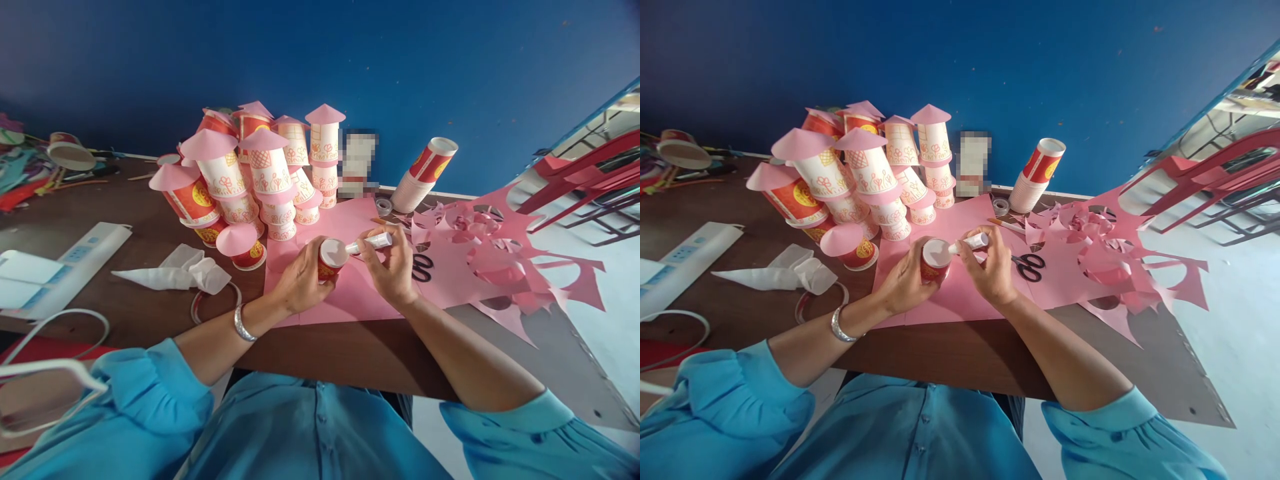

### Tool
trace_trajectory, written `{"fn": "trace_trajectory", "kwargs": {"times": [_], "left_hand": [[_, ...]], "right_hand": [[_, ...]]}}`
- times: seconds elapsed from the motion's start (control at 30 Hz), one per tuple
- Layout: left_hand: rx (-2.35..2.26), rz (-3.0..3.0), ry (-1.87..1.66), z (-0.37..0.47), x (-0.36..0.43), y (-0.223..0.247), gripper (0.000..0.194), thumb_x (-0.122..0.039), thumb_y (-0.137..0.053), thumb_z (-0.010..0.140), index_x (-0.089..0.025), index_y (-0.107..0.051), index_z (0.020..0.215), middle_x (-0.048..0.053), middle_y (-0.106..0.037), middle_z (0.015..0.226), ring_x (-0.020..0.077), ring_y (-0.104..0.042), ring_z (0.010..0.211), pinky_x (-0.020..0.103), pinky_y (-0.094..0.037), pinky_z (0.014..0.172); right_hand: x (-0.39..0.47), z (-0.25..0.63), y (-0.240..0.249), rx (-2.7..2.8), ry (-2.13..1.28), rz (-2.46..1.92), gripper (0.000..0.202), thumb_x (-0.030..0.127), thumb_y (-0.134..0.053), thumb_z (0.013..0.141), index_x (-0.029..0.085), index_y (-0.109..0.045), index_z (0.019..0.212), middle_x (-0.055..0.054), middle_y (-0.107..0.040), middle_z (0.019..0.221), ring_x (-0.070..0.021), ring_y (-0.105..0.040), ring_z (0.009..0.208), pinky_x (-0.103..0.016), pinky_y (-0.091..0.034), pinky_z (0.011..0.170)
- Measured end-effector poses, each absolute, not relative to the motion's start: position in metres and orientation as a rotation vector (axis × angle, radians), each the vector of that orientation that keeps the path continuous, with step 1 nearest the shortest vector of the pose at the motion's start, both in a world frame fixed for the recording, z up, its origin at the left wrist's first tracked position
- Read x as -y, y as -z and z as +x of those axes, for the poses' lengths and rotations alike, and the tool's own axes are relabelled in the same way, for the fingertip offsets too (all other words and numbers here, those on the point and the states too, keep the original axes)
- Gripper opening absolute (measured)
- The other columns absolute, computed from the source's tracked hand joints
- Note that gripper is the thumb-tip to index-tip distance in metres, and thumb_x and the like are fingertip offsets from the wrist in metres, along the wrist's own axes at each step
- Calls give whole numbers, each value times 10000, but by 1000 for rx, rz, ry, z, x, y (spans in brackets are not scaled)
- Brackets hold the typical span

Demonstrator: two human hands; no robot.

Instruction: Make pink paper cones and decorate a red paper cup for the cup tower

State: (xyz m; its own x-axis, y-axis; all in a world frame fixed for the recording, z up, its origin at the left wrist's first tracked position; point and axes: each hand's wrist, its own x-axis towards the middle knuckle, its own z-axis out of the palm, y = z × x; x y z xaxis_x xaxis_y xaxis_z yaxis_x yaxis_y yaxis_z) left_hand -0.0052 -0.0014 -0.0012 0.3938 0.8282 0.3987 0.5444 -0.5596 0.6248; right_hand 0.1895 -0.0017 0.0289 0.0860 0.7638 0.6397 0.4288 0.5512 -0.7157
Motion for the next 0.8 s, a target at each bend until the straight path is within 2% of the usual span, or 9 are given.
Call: {"fn": "trace_trajectory", "kwargs": {"times": [0.1,0.3,0.57,0.8], "left_hand": [[-1269,2242,-973,-4,1,1,619,-277,-747,824,-203,-397,1330,141,-614,1274,324,-648,1174,490,-577,949],[-1332,2230,-933,-4,1,-2,684,-277,-856,740,-220,-452,1290,125,-605,1275,342,-613,1222,522,-561,979],[-1397,2223,-890,-5,2,-3,723,-311,-875,727,-228,-434,1295,122,-594,1296,344,-626,1197,526,-571,943],[-1419,2234,-868,-4,1,-4,741,-335,-894,709,-220,-430,1275,128,-599,1278,357,-620,1220,512,-574,934]], "right_hand": [[2,190,-29,1567,-321,-1075,173,342,-683,926,247,-549,977,-10,-738,851,-168,-719,698,-286,-592,581],[-2,191,-27,1569,-341,-1100,168,345,-682,923,247,-546,932,-3,-717,813,-165,-710,675,-275,-579,557],[6,189,-28,1562,-351,-1048,168,324,-692,927,245,-554,980,-8,-742,863,-160,-711,708,-288,-591,619],[2,190,-28,1567,-310,-1110,162,344,-680,925,246,-552,942,-3,-728,820,-160,-703,678,-262,-557,555]]}}
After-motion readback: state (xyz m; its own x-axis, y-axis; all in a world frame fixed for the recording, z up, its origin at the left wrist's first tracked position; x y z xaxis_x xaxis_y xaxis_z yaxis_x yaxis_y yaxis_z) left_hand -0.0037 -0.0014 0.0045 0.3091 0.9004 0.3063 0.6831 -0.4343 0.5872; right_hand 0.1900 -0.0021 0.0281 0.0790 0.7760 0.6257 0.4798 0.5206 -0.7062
